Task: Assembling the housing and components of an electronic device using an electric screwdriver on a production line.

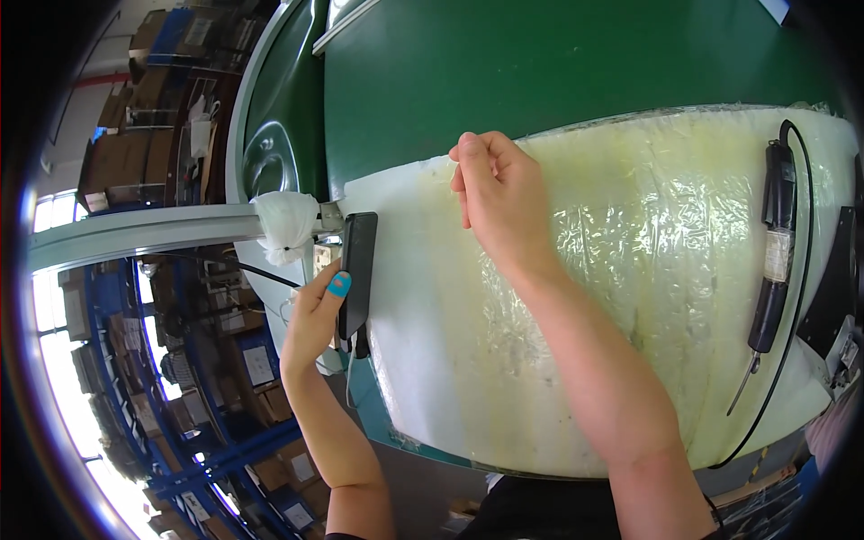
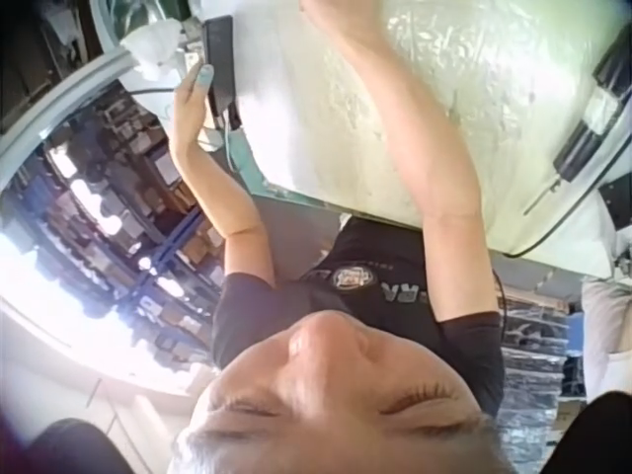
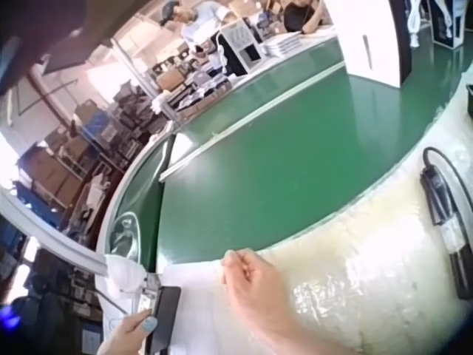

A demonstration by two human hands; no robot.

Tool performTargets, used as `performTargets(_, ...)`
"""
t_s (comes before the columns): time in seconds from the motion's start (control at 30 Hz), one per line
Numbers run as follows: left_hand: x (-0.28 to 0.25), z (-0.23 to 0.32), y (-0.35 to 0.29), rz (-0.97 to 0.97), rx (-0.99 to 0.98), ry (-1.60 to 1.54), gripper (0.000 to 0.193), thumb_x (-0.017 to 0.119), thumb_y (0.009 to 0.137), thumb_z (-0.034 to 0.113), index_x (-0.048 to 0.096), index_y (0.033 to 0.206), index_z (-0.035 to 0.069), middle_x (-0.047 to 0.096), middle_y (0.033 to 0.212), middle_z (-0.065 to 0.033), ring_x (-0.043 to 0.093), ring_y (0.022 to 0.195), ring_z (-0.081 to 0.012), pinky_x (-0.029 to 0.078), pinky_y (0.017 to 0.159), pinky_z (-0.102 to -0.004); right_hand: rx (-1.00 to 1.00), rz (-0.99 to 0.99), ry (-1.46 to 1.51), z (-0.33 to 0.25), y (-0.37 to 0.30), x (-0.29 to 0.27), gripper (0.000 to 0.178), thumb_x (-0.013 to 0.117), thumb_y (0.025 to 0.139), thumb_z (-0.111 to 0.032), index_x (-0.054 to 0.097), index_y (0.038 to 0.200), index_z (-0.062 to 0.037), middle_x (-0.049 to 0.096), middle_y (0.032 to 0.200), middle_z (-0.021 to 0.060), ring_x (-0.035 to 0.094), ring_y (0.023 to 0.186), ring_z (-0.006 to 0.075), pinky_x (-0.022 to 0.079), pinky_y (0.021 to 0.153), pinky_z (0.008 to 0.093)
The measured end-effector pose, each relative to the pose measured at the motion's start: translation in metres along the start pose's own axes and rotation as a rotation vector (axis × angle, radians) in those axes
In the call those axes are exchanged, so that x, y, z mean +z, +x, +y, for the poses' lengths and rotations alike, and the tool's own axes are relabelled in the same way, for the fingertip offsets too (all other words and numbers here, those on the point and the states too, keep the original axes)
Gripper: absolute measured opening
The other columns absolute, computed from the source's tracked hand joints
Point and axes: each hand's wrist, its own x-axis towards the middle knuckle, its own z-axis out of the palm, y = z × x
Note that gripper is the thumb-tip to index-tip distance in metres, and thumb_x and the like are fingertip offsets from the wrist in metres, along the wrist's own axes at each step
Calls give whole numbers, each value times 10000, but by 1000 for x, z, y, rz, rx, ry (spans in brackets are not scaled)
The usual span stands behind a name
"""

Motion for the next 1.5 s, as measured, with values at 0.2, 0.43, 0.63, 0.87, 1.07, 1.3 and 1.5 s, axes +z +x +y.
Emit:
performTargets(0.2,3,-9,3,71,40,-138,463,516,982,301,533,1258,-70,623,919,-22,506,843,-103,427,774,-222,5,-6,-20,0,-1,0,309,483,985,-279,583,841,-24,516,627,-10,436,458,51,360,417,228)
performTargets(0.43,0,-22,4,185,-121,-129,544,538,959,366,515,1293,-62,625,1148,-97,543,1048,-146,393,952,-261,-3,-13,13,0,0,1,297,483,983,-266,580,844,-22,516,626,-7,435,456,50,352,406,229)
performTargets(0.63,32,7,-2,90,105,37,527,671,839,206,517,1295,-6,641,1074,-149,602,951,-232,457,858,-299,-31,-10,36,3,0,4,298,487,984,-263,568,831,-19,523,626,0,437,448,51,345,402,225)
performTargets(0.87,67,17,-5,308,233,478,702,742,711,205,460,1336,54,526,1197,-175,499,1080,-349,411,943,-426,-35,-10,41,3,-1,4,307,488,989,-271,563,836,-16,525,626,7,435,435,51,342,396,225)
performTargets(1.07,70,19,-2,322,206,365,748,756,695,190,431,1357,68,517,1199,-163,486,1093,-339,400,955,-427,-30,-4,23,2,-1,1,308,488,989,-274,564,840,-15,529,630,8,436,437,49,347,393,221)
performTargets(1.3,68,17,-3,333,162,285,735,768,682,180,452,1336,64,540,1176,-172,508,1079,-341,409,948,-421,-32,-12,-11,4,-1,3,297,487,992,-263,572,843,-19,528,630,5,441,445,48,354,397,219)
performTargets(1.5,48,5,-8,321,176,83,384,663,820,167,617,1158,-9,645,962,-159,621,847,-229,492,719,-313,-23,-8,-58,2,-1,2,296,484,992,-260,574,838,-24,523,628,-1,443,453,49,356,403,221)
